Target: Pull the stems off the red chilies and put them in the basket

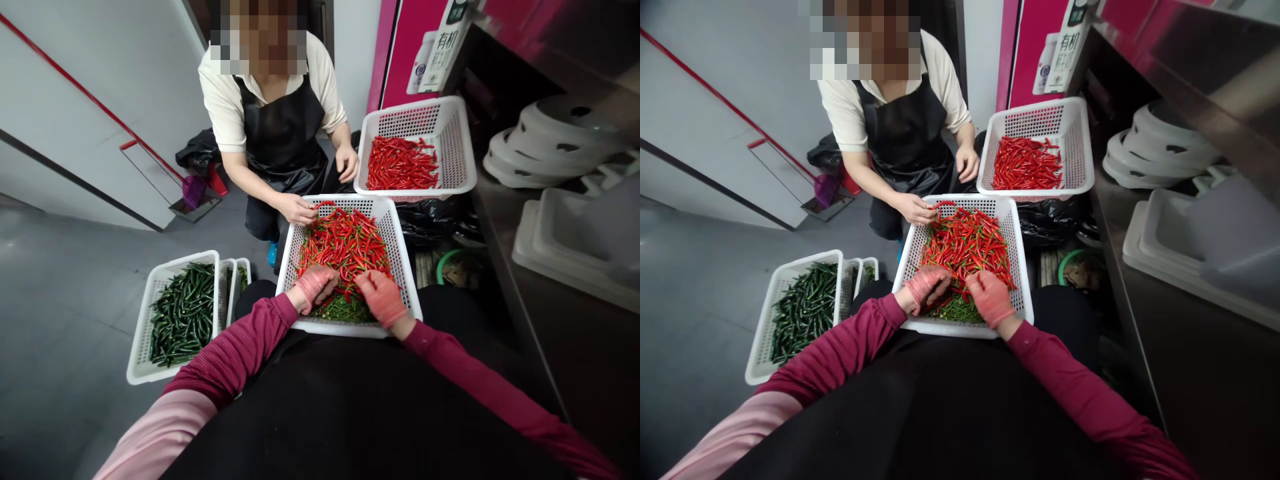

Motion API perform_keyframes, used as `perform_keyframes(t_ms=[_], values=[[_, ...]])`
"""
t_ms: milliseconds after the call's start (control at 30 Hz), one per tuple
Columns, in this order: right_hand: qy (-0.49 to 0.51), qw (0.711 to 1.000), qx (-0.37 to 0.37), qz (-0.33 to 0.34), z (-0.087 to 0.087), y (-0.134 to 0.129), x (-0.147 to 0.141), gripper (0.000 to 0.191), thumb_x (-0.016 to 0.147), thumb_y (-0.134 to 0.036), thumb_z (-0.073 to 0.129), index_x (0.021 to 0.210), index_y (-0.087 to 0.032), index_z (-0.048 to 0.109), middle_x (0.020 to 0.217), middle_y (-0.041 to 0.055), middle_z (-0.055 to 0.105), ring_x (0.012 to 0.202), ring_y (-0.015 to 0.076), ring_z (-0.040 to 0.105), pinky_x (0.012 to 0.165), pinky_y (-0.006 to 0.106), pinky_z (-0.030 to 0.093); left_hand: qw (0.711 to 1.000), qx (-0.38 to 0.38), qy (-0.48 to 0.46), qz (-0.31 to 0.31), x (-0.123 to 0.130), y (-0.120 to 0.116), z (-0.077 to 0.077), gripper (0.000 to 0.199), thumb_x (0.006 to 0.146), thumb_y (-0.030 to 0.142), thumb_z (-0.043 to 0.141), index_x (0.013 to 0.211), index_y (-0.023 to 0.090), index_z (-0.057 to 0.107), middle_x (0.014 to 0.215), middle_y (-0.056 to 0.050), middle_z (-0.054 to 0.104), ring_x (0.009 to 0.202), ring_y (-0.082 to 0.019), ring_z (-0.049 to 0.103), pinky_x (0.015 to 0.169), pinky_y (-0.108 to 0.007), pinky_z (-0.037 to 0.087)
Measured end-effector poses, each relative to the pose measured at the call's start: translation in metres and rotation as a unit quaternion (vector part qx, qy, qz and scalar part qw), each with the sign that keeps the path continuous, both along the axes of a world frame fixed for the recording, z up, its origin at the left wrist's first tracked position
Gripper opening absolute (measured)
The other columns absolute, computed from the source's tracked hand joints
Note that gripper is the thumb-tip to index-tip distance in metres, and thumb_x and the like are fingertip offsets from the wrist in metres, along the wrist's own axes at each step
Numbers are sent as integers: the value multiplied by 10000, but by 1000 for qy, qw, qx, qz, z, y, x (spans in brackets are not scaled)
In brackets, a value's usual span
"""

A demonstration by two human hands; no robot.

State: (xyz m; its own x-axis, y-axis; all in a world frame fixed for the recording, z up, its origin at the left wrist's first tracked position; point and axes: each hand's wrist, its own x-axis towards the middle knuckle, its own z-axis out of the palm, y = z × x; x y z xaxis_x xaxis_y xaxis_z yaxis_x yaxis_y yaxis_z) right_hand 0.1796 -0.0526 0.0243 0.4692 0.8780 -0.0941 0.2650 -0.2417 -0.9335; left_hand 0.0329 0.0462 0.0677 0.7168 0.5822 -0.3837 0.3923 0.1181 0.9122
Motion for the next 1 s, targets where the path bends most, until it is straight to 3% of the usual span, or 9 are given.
perform_keyframes(t_ms=[67,133,300,467,600,767,867,933,1000], values=[[59,997,-37,-17,-7,7,5,258,790,-424,466,746,-211,605,602,17,562,548,165,481,534,282,380,998,-53,-40,-19,-3,4,-3,389,751,321,408,403,175,312,315,28,312,314,-46,276,369,-200,213],[63,996,-41,55,-14,16,8,200,746,-355,539,873,-229,627,665,1,589,565,156,491,562,279,393,993,-104,-59,-22,-2,7,-8,375,746,346,404,421,180,319,308,33,306,294,-47,257,349,-202,201],[-111,975,-44,189,-22,35,0,80,677,-254,634,750,-225,643,764,14,601,720,165,515,725,291,382,987,-134,-81,33,6,11,-14,310,744,380,418,513,178,375,340,60,287,298,-45,246,342,-197,206],[-111,975,-3,192,-8,33,4,171,708,-367,620,667,-202,633,706,1,572,691,153,502,689,283,378,998,-26,-18,53,1,5,-3,292,734,394,506,889,148,531,469,74,417,360,-50,333,381,-187,248],[10,968,-49,245,5,24,4,153,574,-306,717,632,-196,628,593,-39,551,571,121,478,550,243,373,988,131,76,-28,3,-5,3,309,741,446,514,682,144,549,577,37,488,514,-64,424,474,-184,313],[225,935,-197,193,13,11,1,280,612,-358,668,523,-192,462,348,-87,354,300,57,271,323,210,170,903,370,194,-105,15,-12,6,323,820,427,428,707,165,578,715,-21,559,688,-127,510,611,-229,351],[367,888,-206,185,14,-3,1,306,645,-378,627,536,-205,400,350,-86,332,284,55,249,303,208,127,856,447,226,-133,20,-20,3,346,843,425,390,766,156,594,811,-83,587,757,-181,541,636,-271,351],[429,867,-182,175,12,-13,0,312,672,-432,594,563,-207,407,365,-82,340,297,59,261,308,204,145,869,437,198,-124,22,-25,-2,351,839,432,393,737,153,581,792,-84,586,753,-182,546,628,-270,356],[415,879,-161,169,10,-20,-1,335,700,-502,549,589,-208,432,355,-79,344,294,68,267,314,210,162,921,345,163,-79,24,-30,-8,358,830,451,393,680,161,537,688,-45,561,657,-144,533,578,-246,359]])
